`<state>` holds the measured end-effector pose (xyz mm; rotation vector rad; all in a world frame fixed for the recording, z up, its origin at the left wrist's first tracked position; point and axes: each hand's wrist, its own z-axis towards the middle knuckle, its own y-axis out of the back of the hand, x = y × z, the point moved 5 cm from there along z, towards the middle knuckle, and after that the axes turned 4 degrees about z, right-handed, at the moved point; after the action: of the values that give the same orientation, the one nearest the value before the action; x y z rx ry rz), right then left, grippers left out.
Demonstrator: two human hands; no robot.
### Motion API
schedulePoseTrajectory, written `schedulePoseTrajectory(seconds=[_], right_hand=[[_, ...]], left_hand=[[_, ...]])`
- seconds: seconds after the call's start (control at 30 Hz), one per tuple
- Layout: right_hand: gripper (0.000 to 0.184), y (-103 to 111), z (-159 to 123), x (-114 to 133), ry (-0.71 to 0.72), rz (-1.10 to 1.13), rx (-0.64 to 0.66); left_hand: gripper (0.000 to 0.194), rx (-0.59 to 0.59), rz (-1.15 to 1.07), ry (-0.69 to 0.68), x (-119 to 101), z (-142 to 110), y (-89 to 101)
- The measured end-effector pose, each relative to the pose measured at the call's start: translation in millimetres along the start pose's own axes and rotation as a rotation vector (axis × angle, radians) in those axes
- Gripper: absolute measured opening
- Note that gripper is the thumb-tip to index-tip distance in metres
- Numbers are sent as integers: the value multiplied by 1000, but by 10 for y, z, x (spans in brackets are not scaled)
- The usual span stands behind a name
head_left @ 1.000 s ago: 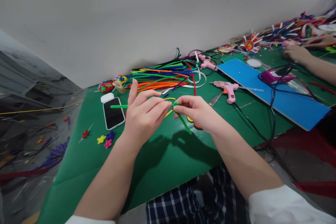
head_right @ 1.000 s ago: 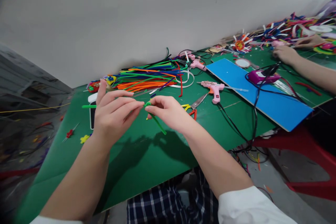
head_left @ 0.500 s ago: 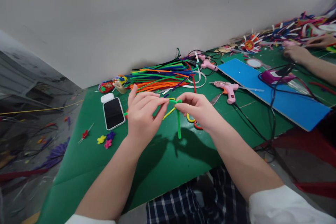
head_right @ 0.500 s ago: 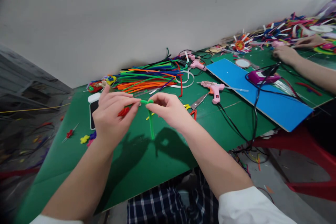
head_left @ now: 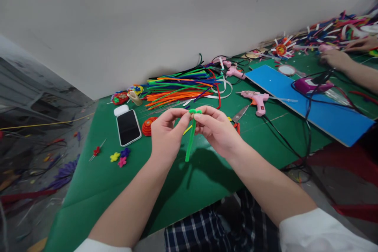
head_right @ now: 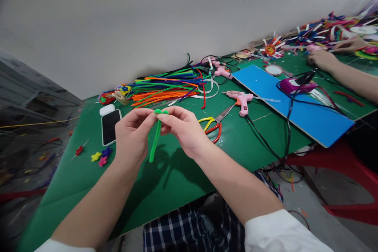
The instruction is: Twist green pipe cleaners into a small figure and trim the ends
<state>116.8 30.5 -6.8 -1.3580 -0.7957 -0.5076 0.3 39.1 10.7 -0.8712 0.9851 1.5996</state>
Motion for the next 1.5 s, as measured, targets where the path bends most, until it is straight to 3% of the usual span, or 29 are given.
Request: schedulePoseTrajectory(seconds=[0.2, 0.43, 0.57, 0.87, 0.97, 1.3, 1.5], right_hand=[[13, 38, 11, -11, 11, 13, -68], [14, 67, 24, -15, 21, 22, -110], [16, 63, 20, -30, 22, 5, -128], [16, 121, 14, -55, 29, 52, -254], [15, 128, 2, -52, 42, 56, -284], [8, 88, -39, -73, 162, 21, -323], [10, 54, -54, -24, 288, -168, -260]], left_hand=[[13, -71, 170, -82, -87, -26, 42], [13, -89, 211, -105, -24, -1, 32], [11, -111, 272, -186, -55, -33, 14], [21, -6, 351, -406, -89, -56, -26], [28, 38, 309, -411, -71, -54, -40], [29, -33, 235, -407, -89, -100, -52], [20, -151, 155, -357, -71, -105, -25]])
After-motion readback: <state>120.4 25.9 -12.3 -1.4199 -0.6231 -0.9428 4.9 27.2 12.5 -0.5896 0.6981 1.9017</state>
